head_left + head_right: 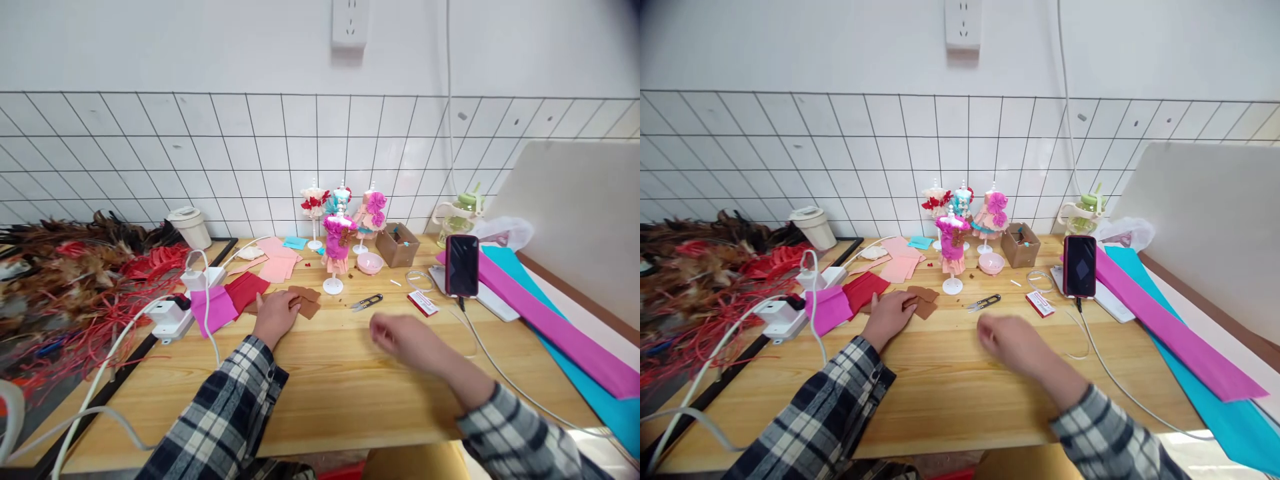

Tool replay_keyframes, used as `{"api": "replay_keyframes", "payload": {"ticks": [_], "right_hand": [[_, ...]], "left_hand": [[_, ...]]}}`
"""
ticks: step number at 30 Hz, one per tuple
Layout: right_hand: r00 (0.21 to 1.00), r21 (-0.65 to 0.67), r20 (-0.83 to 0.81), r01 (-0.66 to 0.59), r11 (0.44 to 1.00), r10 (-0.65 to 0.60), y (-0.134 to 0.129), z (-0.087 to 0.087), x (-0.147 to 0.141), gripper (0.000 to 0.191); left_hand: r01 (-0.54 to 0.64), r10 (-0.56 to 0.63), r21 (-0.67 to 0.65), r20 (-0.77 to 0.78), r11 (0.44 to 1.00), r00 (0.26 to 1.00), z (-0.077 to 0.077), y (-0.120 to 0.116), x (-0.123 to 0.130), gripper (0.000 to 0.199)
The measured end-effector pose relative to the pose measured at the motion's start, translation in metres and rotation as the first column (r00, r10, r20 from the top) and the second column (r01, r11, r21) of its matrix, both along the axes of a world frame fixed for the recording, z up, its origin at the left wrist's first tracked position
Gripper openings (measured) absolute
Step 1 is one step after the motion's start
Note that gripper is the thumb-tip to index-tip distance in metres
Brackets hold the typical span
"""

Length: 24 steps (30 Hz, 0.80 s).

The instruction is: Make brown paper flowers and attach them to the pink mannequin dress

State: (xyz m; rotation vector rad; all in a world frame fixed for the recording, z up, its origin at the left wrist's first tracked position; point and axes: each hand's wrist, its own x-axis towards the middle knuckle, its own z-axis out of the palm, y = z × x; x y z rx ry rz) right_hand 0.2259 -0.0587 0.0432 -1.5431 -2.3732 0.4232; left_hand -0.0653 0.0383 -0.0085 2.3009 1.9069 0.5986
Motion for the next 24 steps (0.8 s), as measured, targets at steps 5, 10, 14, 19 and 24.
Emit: {"api": "replay_keyframes", "payload": {"ticks": [5, 10, 14, 19, 24], "right_hand": [[0.861, 0.421, -0.193, 0.506, 0.753, -0.471, 0.112, 0.052, 0.052, 0.028], [0.837, 0.485, -0.163, 0.529, 0.697, -0.522, 0.158, 0.028, 0.079, 0.039], [0.755, 0.54, -0.381, 0.65, 0.535, -0.533, 0.13, -0.033, 0.062, 0.04], [0.765, 0.452, -0.406, 0.644, 0.618, -0.501, 0.112, -0.069, 0.058, 0.039], [0.678, 0.244, -0.554, 0.688, 0.684, -0.484, 0.118, -0.069, 0.064, 0.039]], "left_hand": [[0.061, -0.062, 0.017, 0.052, 0.998, 0.997, 0.003, -0.001, 0.006, 0.033], [0.085, -0.085, 0.002, 0.128, 0.996, 0.988, 0.003, 0.002, -0.001, 0.034], [0.18, -0.185, 0.048, 0.125, 0.982, 0.975, 0.0, 0.004, 0.0, 0.017], [0.21, -0.226, 0.122, 0.14, 0.97, 0.964, -0.001, 0.006, 0.002, 0.02], [0.111, -0.142, 0.191, 0.156, 0.975, 0.977, 0.002, 0.01, -0.004, 0.025]]}}
